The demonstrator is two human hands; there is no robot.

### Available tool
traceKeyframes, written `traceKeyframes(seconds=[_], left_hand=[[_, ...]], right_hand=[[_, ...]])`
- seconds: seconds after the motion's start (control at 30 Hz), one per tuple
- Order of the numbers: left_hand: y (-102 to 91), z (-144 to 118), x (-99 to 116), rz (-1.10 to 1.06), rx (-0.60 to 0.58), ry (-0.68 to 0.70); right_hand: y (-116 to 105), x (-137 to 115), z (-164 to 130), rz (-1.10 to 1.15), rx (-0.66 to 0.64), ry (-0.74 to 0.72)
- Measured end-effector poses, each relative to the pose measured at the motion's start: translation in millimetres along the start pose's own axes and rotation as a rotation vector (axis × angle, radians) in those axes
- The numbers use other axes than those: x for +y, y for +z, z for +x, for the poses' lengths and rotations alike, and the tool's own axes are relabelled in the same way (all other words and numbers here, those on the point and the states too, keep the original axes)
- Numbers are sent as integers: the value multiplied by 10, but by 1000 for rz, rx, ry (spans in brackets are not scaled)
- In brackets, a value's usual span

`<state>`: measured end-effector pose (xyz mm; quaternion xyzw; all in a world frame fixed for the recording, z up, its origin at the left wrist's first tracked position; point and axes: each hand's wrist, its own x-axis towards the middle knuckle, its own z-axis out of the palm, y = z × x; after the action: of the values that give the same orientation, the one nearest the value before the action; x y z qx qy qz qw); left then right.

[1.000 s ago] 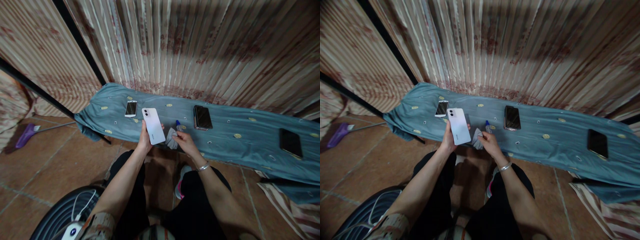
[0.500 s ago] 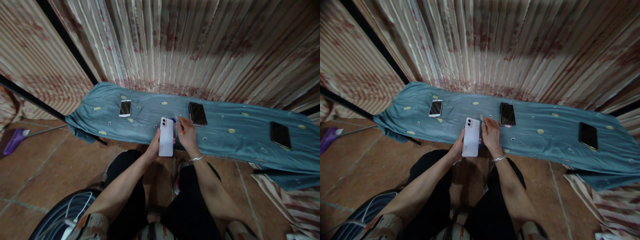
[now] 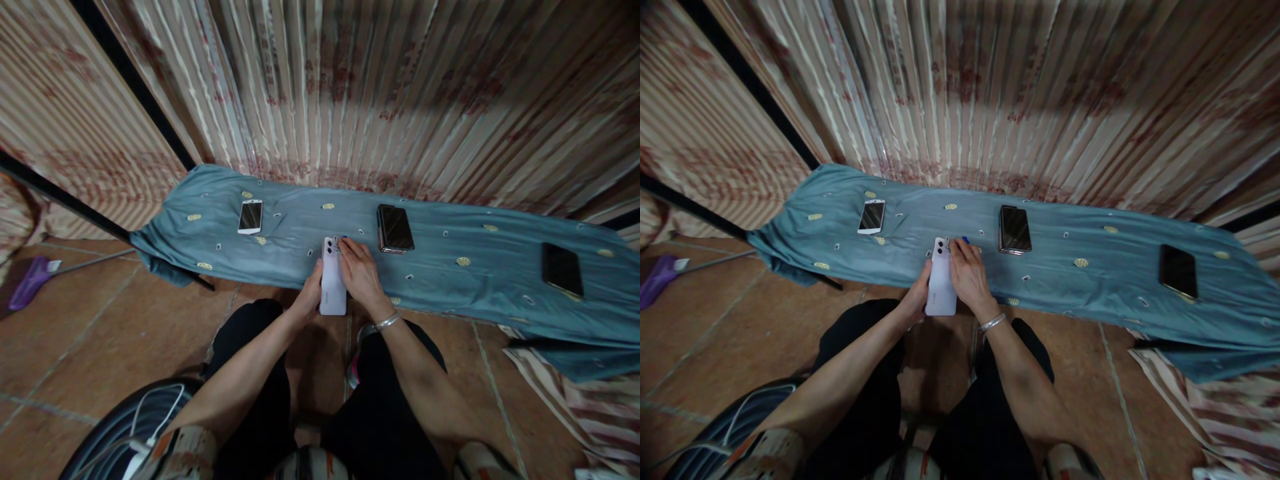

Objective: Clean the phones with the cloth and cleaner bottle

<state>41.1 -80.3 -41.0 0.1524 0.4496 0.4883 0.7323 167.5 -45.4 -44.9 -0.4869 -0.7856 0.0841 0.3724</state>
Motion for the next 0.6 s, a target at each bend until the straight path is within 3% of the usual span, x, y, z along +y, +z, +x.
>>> traceKeyframes(seconds=[0.37,0.6], left_hand=[[23,-63,221,-110,43,36],[-21,-10,188,-121,44,82]], right_hand=[[84,-241,-131,16,-103,-85],[113,-340,-204,51,-116,-140]])
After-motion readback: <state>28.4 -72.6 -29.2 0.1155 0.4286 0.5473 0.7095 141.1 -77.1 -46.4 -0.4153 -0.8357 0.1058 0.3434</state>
